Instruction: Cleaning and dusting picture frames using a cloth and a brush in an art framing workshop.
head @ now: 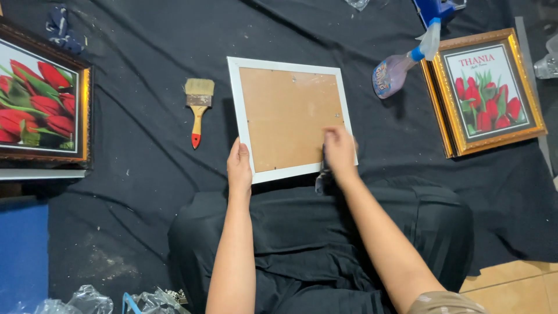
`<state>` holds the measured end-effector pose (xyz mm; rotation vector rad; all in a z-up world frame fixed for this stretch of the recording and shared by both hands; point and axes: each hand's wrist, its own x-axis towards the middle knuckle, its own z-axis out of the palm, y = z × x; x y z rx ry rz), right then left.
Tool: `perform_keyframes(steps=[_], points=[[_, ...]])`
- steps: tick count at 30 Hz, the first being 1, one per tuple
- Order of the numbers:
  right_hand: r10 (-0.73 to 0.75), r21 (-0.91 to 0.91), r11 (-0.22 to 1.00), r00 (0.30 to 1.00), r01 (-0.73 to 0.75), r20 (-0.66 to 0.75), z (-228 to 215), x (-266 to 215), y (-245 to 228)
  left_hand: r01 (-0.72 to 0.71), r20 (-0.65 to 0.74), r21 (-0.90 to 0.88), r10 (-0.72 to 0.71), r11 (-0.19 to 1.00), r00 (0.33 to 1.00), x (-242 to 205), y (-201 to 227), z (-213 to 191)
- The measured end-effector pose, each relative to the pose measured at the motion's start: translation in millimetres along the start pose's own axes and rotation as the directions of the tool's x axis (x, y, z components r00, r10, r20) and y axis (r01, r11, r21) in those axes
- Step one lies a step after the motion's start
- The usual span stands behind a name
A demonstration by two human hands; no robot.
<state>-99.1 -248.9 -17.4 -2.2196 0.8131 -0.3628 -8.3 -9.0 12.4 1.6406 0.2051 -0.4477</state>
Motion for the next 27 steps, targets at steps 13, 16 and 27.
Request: perform_keyframes(steps=[13, 16, 27], points=[[0.341, -0.133, 0.940, 0.894, -0.315, 0.290, -28, -2, 51, 0.002, 0.019, -0.009, -0.002, 1.000, 1.000, -1, 1, -2], [0.359, -0.024, 0.933, 0.930, -0.358, 0.084, -23, 8, 28, 0.002, 0.020, 0.002, -0.002, 1.000, 1.000, -1, 2, -2], [-0.403, 0.219, 0.902, 0.907, 0.371, 0.122, 64, -60, -98, -0.001, 0.007, 0.017, 0.001, 1.000, 1.000, 0, 5, -2]])
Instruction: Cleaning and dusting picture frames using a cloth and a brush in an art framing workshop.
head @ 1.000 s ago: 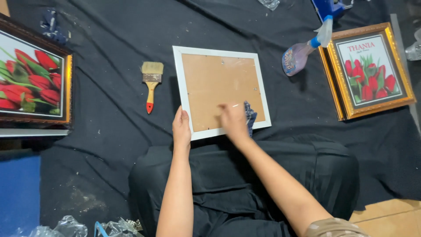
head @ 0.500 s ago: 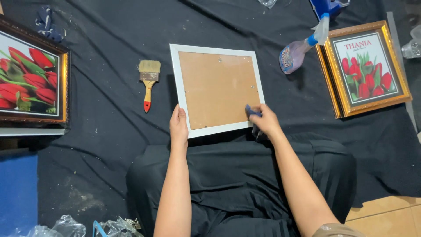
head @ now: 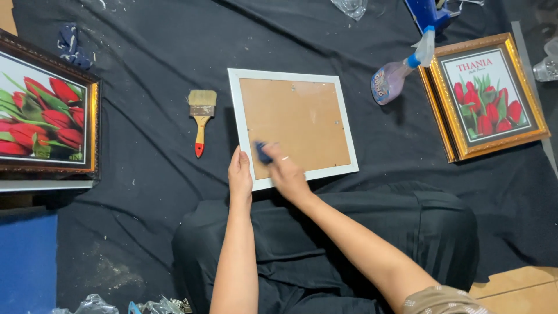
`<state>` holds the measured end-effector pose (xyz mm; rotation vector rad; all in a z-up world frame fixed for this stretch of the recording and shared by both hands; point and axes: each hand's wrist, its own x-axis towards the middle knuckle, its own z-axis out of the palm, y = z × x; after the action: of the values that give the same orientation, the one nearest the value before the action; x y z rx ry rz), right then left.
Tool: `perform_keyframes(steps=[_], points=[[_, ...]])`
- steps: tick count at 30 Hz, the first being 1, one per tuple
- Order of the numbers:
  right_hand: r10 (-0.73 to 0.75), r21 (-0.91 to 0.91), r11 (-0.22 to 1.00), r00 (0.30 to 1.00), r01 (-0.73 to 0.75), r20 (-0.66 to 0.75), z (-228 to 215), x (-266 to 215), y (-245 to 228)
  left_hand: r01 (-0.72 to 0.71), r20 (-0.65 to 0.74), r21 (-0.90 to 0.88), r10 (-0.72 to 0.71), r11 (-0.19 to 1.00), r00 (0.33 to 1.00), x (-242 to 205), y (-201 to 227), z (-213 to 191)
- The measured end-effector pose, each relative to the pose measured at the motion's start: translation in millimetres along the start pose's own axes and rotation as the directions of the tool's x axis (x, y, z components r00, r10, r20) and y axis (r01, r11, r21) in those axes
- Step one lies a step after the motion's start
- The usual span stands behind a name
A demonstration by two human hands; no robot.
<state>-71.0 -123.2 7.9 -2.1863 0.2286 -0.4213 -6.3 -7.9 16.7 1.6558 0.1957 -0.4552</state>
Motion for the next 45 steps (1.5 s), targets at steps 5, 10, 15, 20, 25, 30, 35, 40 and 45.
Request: perform_keyframes(steps=[5, 10, 15, 20, 25, 30, 35, 40, 45], points=[[-0.339, -0.346, 0.877, 0.939, 0.335, 0.051, -19, 33, 71, 0.004, 0.020, 0.025, -0.004, 1.000, 1.000, 8, -7, -3], [0.105, -0.569, 0.778, 0.948, -0.266, -0.300, -27, 40, 159, 0.018, 0.066, 0.070, -0.022, 0.997, 0.998, 11, -14, -8], [0.092, -0.397, 0.907, 0.985, -0.145, -0.149, 38, 48, 88, -0.006, 0.026, 0.173, 0.002, 0.985, 1.000, 26, -32, -8], [-0.228, -0.311, 0.917, 0.968, 0.250, 0.105, 16, 54, 54, -0.041, 0.001, 0.266, 0.042, 0.963, 0.999, 27, -24, -8], [0.646, 0.152, 0.755, 0.763, -0.637, -0.010, -55, 82, 53, -0.037, -0.004, 0.237, 0.039, 0.971, 0.999, 17, -4, -4], [0.177, -0.539, 0.735, 0.883, -0.412, -0.435, -47, 44, 247, -0.052, -0.012, 0.215, 0.056, 0.975, 0.998, 13, 4, -2], [0.175, -0.354, 0.905, 0.966, -0.233, -0.189, 13, 55, 81, -0.062, -0.036, 0.191, 0.070, 0.980, 0.997, 18, -11, -3], [-0.250, -0.243, 0.930, 0.960, 0.275, 0.129, 24, 49, 51, -0.084, -0.055, 0.247, 0.101, 0.965, 0.993, 18, -15, -5], [0.473, -0.014, 0.878, 0.871, -0.479, -0.131, -37, 66, 96, -0.111, -0.032, 0.209, 0.121, 0.972, 0.992, 20, -16, -3]])
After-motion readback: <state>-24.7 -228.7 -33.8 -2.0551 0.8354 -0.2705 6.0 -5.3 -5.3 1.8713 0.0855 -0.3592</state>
